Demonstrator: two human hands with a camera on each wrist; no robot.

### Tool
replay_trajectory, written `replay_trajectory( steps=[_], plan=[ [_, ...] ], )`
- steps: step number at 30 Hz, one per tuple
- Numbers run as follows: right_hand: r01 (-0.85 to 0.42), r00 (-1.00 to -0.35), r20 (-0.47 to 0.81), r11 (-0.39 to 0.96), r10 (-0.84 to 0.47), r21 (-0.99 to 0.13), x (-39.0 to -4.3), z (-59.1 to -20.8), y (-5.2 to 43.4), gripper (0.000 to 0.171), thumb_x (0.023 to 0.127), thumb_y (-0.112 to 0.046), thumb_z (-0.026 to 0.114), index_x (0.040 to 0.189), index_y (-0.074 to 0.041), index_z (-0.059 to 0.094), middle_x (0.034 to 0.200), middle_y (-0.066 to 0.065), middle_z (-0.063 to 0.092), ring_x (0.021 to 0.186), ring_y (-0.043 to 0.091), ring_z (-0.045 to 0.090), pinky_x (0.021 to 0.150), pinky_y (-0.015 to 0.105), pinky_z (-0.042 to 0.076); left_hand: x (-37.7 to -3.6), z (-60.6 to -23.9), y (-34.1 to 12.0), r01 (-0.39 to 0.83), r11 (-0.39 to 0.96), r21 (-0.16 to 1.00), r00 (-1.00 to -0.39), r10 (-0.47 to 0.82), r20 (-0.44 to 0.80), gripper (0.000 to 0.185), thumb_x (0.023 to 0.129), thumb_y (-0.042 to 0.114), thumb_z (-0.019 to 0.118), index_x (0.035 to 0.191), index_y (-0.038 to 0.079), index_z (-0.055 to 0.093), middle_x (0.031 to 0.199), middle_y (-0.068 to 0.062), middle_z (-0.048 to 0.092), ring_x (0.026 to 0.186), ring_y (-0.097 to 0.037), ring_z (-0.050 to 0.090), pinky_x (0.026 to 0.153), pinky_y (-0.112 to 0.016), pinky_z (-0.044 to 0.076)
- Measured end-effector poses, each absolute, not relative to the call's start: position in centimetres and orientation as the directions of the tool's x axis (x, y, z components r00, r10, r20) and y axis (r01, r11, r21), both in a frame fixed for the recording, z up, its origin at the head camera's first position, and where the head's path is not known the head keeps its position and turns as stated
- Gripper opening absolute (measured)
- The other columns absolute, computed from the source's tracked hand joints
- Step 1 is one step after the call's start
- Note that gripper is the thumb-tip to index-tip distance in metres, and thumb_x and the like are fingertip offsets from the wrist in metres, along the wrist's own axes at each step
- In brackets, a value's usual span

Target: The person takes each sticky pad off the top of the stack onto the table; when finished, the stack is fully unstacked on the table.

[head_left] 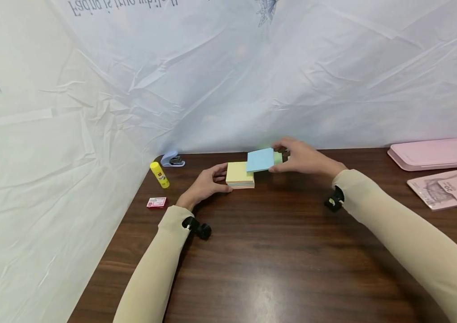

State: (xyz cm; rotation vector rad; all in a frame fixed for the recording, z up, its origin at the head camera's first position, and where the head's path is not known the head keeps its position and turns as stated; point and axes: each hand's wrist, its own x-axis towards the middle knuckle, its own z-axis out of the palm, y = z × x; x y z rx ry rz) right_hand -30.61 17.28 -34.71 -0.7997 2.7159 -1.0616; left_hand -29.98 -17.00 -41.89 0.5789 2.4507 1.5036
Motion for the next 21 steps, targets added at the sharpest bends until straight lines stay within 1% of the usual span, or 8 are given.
replay_trajectory(
  steps=[3, 6, 13, 17, 21],
  plan=[
    [-0.415, -0.865, 0.076, 0.622, -0.496, -0.665, -30.4, -34.5, 19.1, 0.082, 0.092, -0.04, 0.086, 0.154, -0.001, 0.049, 0.149, 0.017, 0.049, 0.136, 0.039, 0.05, 0.109, 0.058, 0.045, -30.1, -41.9, -17.0, 0.222, 0.415, 0.883, -0.902, 0.431, 0.024, 0.085, 0.09, 0.003, 0.083, 0.164, 0.004, 0.04, 0.156, -0.017, 0.052, 0.138, -0.034, 0.054, 0.115, -0.046, 0.046],
    [-0.394, -0.878, 0.069, 0.633, -0.474, -0.666, -30.2, -34.4, 21.0, 0.083, 0.093, -0.039, 0.085, 0.156, -0.001, 0.047, 0.15, 0.018, 0.048, 0.138, 0.038, 0.048, 0.112, 0.057, 0.043, -30.1, -41.9, -17.1, 0.218, 0.425, 0.879, -0.903, 0.429, 0.016, 0.085, 0.091, 0.003, 0.084, 0.164, 0.004, 0.04, 0.158, -0.016, 0.051, 0.138, -0.034, 0.054, 0.115, -0.045, 0.045],
    [-0.356, -0.904, 0.045, 0.689, -0.425, -0.631, -30.1, -34.6, 24.3, 0.085, 0.093, -0.041, 0.085, 0.156, -0.001, 0.046, 0.153, 0.021, 0.047, 0.137, 0.042, 0.051, 0.106, 0.061, 0.047, -29.9, -41.9, -17.2, 0.213, 0.422, 0.881, -0.903, 0.429, 0.013, 0.086, 0.091, 0.003, 0.084, 0.164, 0.006, 0.039, 0.158, -0.014, 0.05, 0.139, -0.033, 0.053, 0.116, -0.045, 0.044],
    [-0.342, -0.915, 0.046, 0.712, -0.4, -0.613, -30.2, -34.9, 25.8, 0.085, 0.092, -0.04, 0.086, 0.155, 0.001, 0.047, 0.152, 0.023, 0.048, 0.138, 0.042, 0.049, 0.109, 0.062, 0.044, -29.8, -41.7, -17.5, 0.217, 0.424, 0.879, -0.903, 0.429, 0.016, 0.087, 0.091, 0.003, 0.084, 0.165, 0.006, 0.039, 0.16, -0.014, 0.049, 0.139, -0.034, 0.053, 0.115, -0.046, 0.045],
    [-0.327, -0.922, 0.049, 0.704, -0.384, -0.631, -30.3, -35.2, 27.2, 0.083, 0.092, -0.034, 0.087, 0.153, 0.005, 0.048, 0.149, 0.025, 0.05, 0.137, 0.043, 0.049, 0.111, 0.062, 0.042, -29.8, -41.8, -17.6, 0.214, 0.428, 0.878, -0.905, 0.426, 0.012, 0.086, 0.091, 0.004, 0.084, 0.165, 0.006, 0.038, 0.161, -0.014, 0.048, 0.14, -0.034, 0.053, 0.115, -0.047, 0.045]
  ],
)
